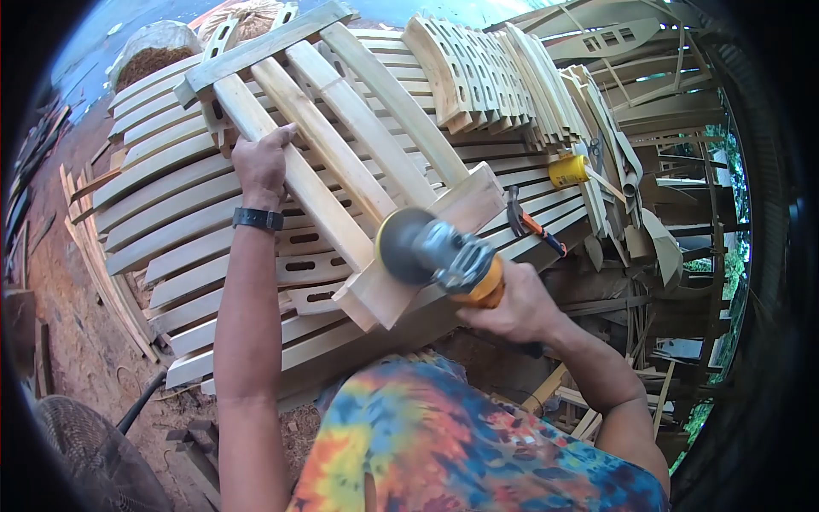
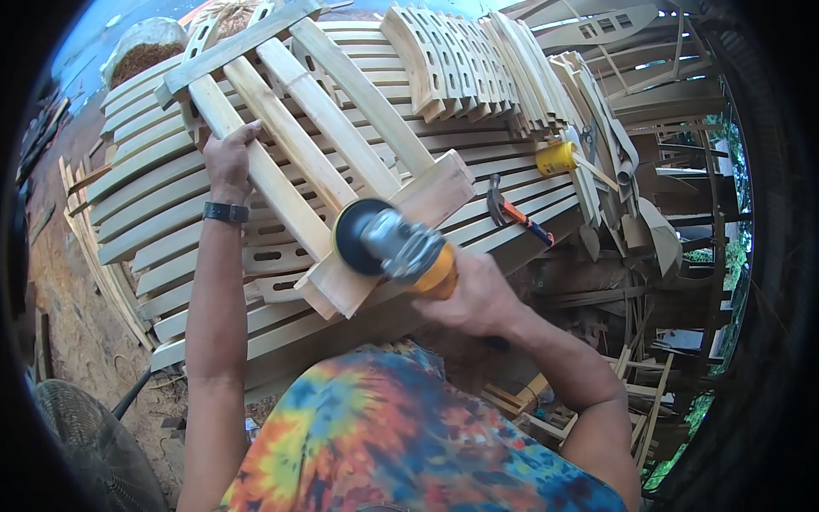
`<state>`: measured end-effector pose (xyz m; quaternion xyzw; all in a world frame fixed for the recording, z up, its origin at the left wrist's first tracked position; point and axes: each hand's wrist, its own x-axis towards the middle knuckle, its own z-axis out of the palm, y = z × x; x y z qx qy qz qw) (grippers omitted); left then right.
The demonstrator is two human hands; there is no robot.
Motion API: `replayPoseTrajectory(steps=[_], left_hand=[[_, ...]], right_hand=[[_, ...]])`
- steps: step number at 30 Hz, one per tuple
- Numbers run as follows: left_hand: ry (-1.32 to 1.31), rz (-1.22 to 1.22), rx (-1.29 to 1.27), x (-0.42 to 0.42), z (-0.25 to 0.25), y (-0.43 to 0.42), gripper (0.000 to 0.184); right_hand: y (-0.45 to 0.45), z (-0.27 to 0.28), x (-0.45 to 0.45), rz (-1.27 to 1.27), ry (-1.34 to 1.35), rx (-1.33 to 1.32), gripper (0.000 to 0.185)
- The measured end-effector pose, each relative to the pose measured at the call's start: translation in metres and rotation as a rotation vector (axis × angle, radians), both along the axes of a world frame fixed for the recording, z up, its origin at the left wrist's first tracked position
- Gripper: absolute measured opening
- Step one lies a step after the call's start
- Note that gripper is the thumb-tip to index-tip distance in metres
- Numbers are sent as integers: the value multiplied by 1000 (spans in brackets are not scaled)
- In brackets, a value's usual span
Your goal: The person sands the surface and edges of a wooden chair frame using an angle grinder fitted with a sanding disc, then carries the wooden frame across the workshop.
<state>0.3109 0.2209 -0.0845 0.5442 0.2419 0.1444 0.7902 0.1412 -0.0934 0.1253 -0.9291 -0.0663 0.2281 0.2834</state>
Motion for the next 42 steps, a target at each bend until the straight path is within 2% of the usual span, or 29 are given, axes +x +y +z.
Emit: replayPoseTrajectory(steps=[5,13,21,24,28,31,33,36,42], left_hand=[[-13,-60,-31,0,-1,2,36],[-44,-41,-56,1,-3,1,30],[-73,-61,-85,-1,-6,5,32],[-68,-69,-115,-2,-4,5,32],[2,-54,-68,-5,4,3,31],[-40,-40,-40,-2,4,0,28],[-52,-47,-46,-1,5,0,28],[-55,-55,-45,0,2,1,28],[-37,-61,-37,-2,2,2,26]], right_hand=[[1,-11,-10,71,85,29,56],[-26,-11,7,-43,2,-73,53],[-55,-1,22,-86,-181,-248,55],[-65,-1,24,-192,-333,-305,52],[-57,1,14,-212,-341,-277,53],[-30,4,1,-81,-60,-68,53],[-19,-4,-8,-3,23,53,55],[-9,-11,-13,74,112,69,56],[-17,-11,-1,33,65,-31,57]])
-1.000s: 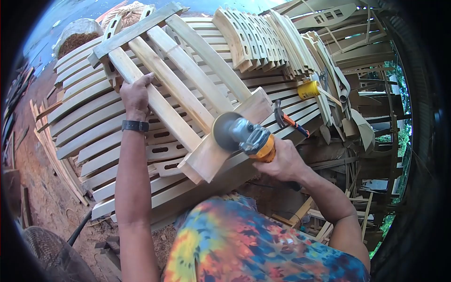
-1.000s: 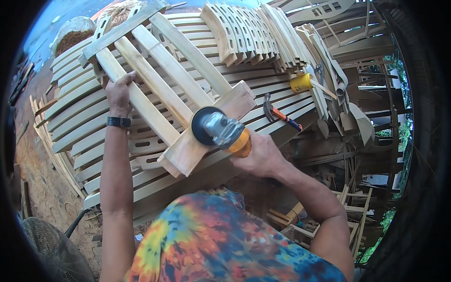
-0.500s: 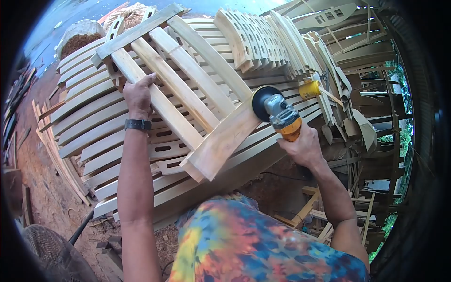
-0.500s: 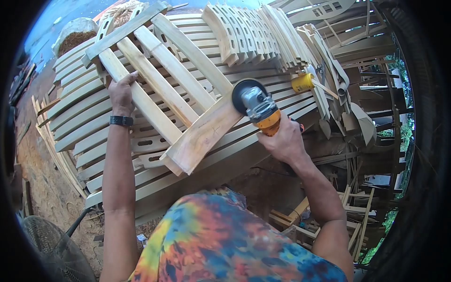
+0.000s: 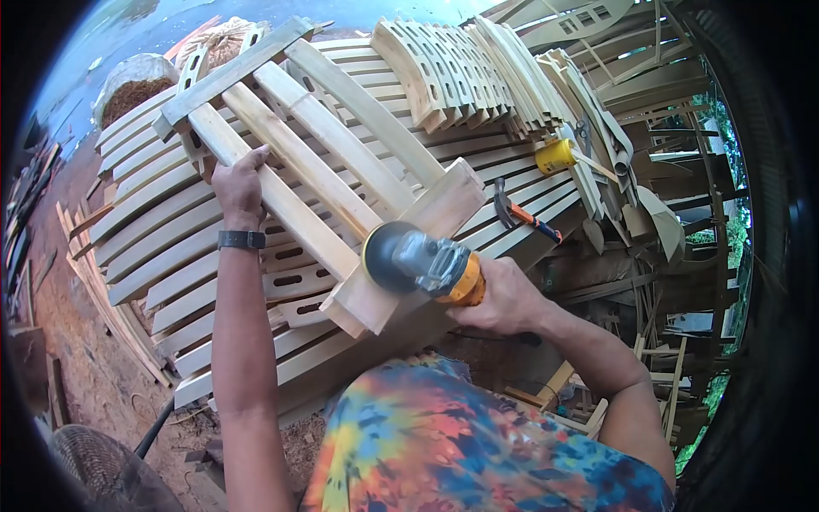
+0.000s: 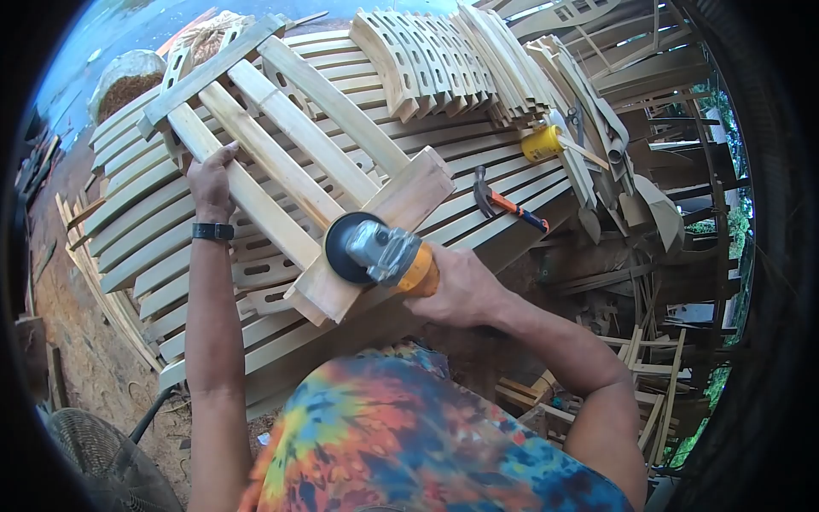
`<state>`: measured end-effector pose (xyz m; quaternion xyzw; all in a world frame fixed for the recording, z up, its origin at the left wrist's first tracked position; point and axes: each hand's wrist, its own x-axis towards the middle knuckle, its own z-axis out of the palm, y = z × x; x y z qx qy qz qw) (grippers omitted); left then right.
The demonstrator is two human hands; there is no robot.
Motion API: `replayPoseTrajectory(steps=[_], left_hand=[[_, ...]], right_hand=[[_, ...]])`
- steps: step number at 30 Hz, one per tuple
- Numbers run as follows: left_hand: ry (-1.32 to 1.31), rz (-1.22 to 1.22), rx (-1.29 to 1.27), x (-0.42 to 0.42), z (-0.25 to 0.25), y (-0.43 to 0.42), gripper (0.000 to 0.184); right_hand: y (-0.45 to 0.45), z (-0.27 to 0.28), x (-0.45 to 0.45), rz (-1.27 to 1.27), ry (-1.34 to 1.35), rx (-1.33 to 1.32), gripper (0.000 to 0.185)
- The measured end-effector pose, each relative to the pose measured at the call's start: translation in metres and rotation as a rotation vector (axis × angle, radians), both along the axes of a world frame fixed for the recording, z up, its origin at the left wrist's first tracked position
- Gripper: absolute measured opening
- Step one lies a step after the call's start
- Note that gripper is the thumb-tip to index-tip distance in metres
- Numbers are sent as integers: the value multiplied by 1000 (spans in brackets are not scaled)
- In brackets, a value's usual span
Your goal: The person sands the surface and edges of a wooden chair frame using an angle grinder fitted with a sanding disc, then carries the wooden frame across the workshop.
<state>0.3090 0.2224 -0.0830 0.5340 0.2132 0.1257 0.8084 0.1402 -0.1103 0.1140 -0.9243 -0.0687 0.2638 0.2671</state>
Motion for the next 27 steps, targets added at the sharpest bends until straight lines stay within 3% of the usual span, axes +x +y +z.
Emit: replayPoseTrajectory(steps=[16,20,23,27], left_hand=[[-13,4,-31,3,-3,1,28],[15,16,9,1,4,-1,29],[12,21,-2,0,6,-1,28],[10,24,-16,-1,8,-3,28]], right_hand=[[-55,15,41,-213,-432,-304,49],[-36,20,28,-179,-359,-211,49],[-13,13,11,-78,-23,55,53],[11,-1,-5,13,50,120,54]])
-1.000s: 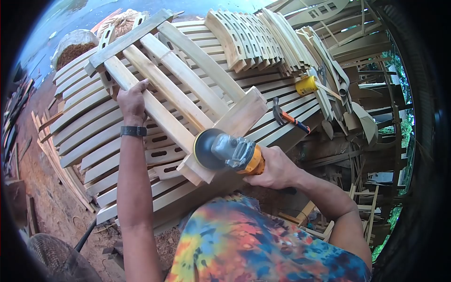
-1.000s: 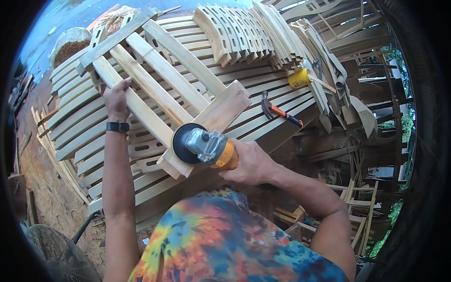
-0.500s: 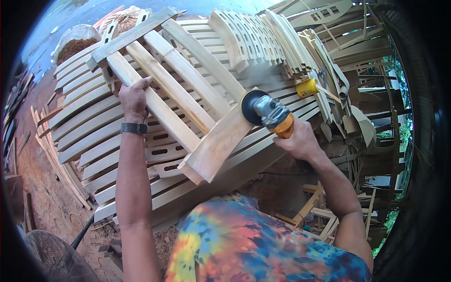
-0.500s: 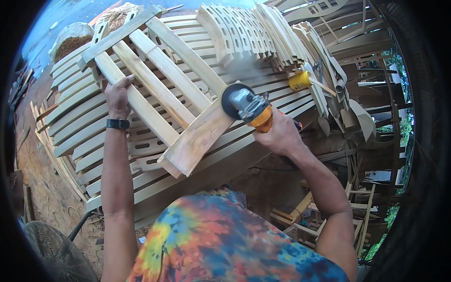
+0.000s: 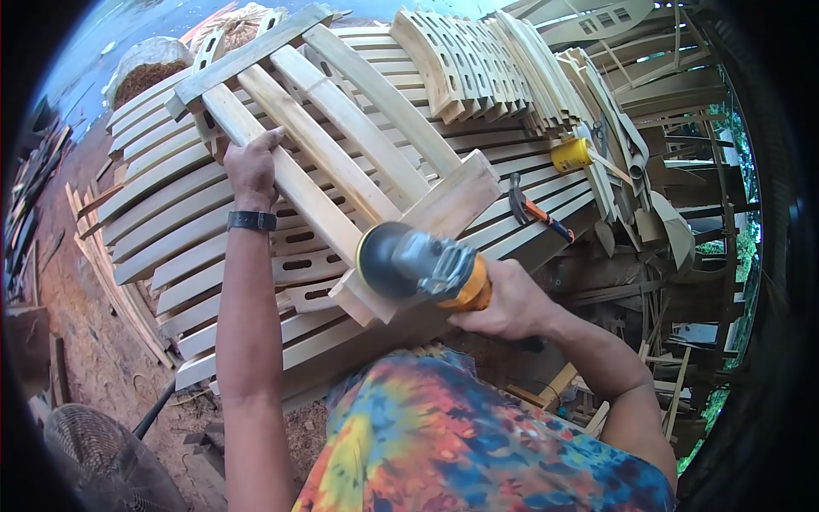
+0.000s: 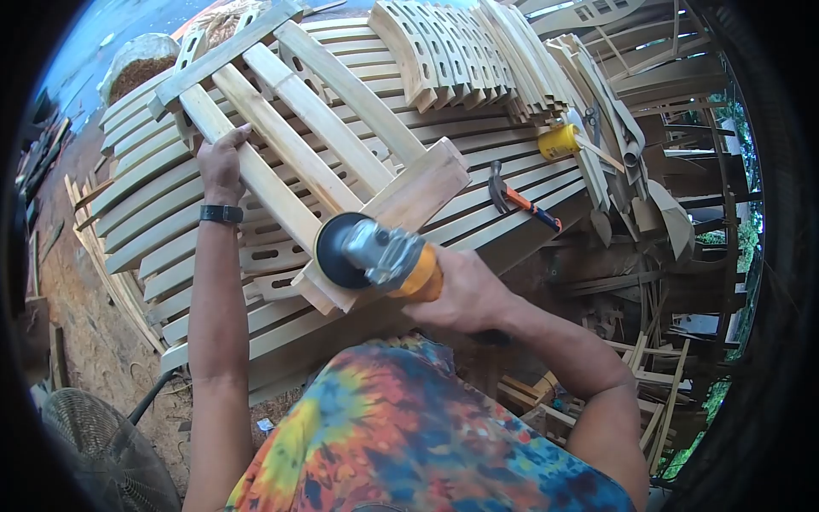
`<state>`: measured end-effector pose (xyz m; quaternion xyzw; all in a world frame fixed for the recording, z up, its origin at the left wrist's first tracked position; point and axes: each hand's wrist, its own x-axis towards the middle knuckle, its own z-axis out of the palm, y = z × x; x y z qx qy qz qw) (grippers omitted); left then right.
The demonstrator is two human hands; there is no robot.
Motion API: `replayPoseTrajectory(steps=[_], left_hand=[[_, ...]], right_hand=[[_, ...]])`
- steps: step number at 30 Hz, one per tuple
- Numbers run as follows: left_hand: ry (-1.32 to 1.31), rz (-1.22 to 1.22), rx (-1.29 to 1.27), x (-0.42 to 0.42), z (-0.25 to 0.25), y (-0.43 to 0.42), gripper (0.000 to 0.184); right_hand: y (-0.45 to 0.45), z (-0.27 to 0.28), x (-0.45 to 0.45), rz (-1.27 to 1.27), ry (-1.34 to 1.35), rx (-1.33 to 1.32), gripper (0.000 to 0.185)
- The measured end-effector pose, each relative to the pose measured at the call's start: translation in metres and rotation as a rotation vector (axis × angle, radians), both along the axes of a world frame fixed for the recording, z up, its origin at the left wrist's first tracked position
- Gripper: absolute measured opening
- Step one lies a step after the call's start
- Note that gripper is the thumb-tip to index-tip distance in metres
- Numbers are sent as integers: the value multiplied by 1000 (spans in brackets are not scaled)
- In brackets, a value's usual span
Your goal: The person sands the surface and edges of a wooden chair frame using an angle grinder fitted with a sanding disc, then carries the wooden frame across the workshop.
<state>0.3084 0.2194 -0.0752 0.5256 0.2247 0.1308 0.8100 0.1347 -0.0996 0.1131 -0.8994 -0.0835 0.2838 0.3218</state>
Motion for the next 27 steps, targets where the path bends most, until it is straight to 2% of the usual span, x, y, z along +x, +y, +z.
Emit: replayPoseTrajectory(steps=[5,11,20,23,27], left_hand=[[-8,-27,-12,0,-1,1,27],[-21,-44,-41,0,-4,2,26],[-34,-37,-59,-1,-4,3,28],[-30,-17,-30,0,-2,2,30],[-9,-5,-2,1,-3,2,31]], right_hand=[[-4,-6,-2,57,-8,-13,54],[-24,1,15,-78,-86,-174,53],[-63,9,39,-151,-283,-352,53],[-69,9,43,-253,-459,-406,53],[-59,19,41,-256,-416,-367,54]])
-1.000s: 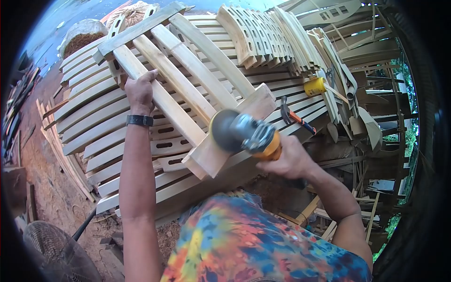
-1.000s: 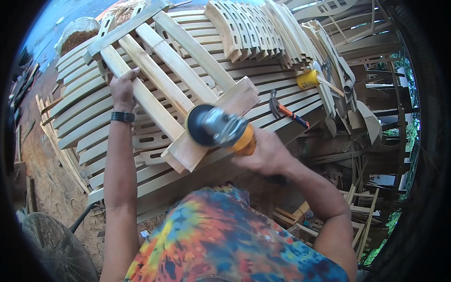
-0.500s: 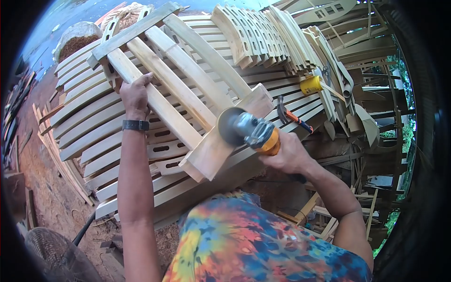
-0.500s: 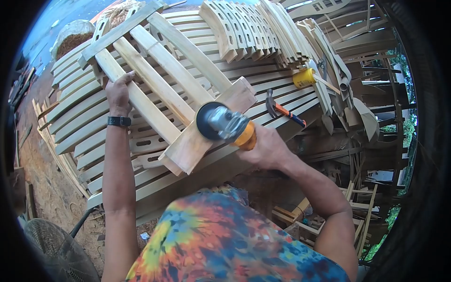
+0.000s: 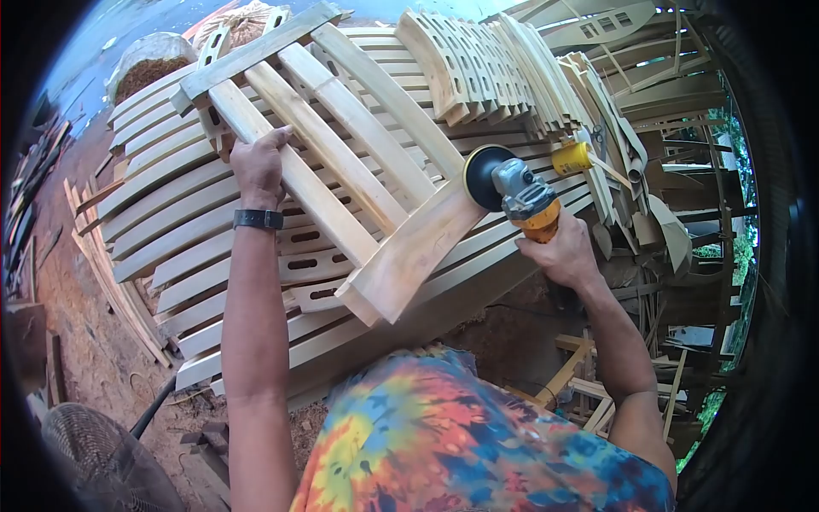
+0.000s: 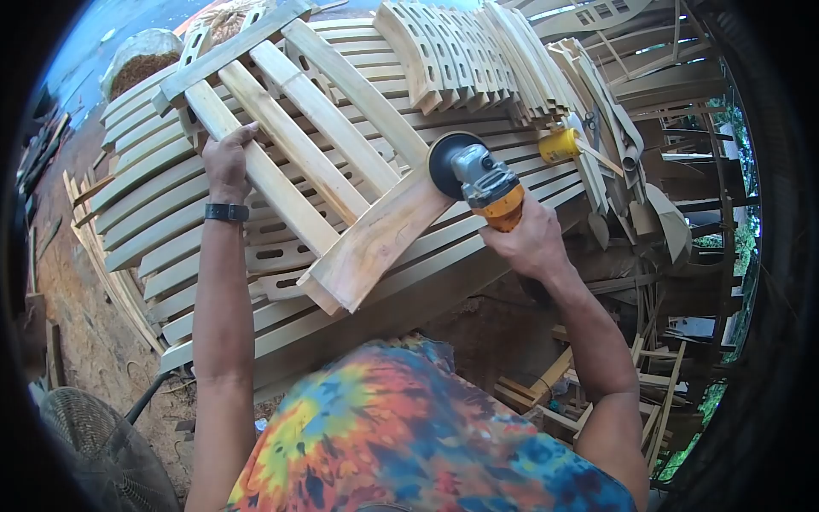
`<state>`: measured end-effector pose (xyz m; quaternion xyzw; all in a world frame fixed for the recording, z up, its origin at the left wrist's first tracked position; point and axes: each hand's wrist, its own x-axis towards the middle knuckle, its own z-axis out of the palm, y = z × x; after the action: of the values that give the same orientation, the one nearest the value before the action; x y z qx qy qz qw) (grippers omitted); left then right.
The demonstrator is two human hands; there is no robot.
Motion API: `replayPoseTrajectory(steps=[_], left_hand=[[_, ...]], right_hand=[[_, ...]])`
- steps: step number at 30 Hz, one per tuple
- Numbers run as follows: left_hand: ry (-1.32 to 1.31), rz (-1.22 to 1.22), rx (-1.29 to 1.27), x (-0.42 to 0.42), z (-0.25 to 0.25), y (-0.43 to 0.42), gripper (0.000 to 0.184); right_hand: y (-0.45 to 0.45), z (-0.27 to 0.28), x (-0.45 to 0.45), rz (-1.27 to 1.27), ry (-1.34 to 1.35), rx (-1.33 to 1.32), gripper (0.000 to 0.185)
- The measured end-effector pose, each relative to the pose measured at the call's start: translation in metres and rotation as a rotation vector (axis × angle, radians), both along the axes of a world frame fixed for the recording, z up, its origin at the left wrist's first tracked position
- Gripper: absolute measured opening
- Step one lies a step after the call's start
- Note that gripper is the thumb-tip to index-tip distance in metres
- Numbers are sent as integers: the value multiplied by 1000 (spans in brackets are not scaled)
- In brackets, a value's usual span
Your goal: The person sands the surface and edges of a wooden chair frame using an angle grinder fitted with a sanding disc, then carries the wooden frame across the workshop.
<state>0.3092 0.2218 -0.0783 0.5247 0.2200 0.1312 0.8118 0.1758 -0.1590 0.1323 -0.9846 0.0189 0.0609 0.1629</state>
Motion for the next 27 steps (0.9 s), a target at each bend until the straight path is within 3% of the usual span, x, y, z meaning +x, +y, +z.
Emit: replayPoseTrajectory(steps=[10,18,27], left_hand=[[27,3,9,-1,2,1,32],[3,-20,-35,-5,6,-3,27],[-14,-22,-28,0,-9,2,36]], right_hand=[[50,-22,-34,240,364,342,52],[60,-22,-32,298,407,300,54],[27,-17,-13,140,268,85,56]])
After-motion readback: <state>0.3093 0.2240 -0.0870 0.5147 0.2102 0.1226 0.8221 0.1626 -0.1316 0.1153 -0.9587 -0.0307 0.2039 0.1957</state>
